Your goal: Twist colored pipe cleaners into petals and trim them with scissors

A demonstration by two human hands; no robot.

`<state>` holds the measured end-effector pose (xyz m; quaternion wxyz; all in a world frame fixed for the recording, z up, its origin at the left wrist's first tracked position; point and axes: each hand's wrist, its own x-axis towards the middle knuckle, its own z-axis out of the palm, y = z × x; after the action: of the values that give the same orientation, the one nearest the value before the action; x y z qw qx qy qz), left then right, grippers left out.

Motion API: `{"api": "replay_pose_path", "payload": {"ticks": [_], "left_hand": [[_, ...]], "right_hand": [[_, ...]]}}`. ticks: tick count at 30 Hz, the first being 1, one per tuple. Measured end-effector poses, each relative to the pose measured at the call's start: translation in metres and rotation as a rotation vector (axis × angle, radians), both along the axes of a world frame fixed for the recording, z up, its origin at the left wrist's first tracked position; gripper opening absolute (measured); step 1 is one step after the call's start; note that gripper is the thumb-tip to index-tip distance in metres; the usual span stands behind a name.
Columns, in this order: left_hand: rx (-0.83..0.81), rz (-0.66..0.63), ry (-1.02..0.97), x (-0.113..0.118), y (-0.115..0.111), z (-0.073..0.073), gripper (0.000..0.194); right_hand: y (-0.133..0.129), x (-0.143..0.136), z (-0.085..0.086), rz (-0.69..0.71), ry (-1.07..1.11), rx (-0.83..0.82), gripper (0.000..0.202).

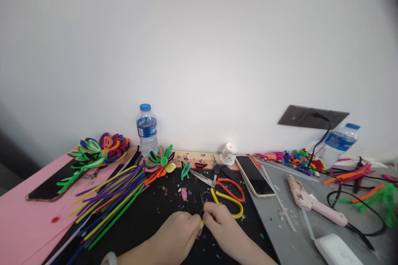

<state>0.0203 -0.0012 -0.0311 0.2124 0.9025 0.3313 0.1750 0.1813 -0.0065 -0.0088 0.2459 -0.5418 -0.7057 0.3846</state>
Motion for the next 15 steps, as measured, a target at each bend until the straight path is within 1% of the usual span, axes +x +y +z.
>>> {"api": "replay_pose_path", "payload": {"ticks": [2, 4, 5, 8, 10, 12, 14, 15], "left_hand": [[-0.099, -0.019, -0.04, 0.0, 0.001, 0.003, 0.027], [-0.281, -0.034, -0.125, 0.0, 0.003, 0.006, 0.03], [-0.394, -0.036, -0.187, 0.0, 0.003, 0.006, 0.033], [-0.652, -0.039, -0.421, 0.002, 0.004, 0.006, 0.04], [-0.865, -0.063, -0.575, 0.004, 0.004, 0.005, 0.041], [-1.118, -0.104, -0.709, 0.006, 0.004, 0.005, 0.038], [-1.341, -0.158, -0.803, 0.007, 0.003, 0.006, 0.033], [-1.422, -0.184, -0.832, 0.007, 0.003, 0.007, 0.032]], "right_hand": [[0.002, 0.002, 0.003, 0.032, 0.013, -0.006, 0.025], [0.003, 0.004, 0.006, 0.067, 0.036, -0.003, 0.026], [0.003, 0.004, 0.007, 0.083, 0.049, 0.003, 0.026], [0.002, 0.004, 0.011, 0.116, 0.087, 0.034, 0.026], [0.0, 0.003, 0.012, 0.108, 0.094, 0.072, 0.026], [-0.004, 0.003, 0.013, 0.085, 0.081, 0.121, 0.026], [-0.008, 0.003, 0.014, 0.076, 0.061, 0.171, 0.026], [-0.01, 0.003, 0.014, 0.076, 0.054, 0.194, 0.026]]}}
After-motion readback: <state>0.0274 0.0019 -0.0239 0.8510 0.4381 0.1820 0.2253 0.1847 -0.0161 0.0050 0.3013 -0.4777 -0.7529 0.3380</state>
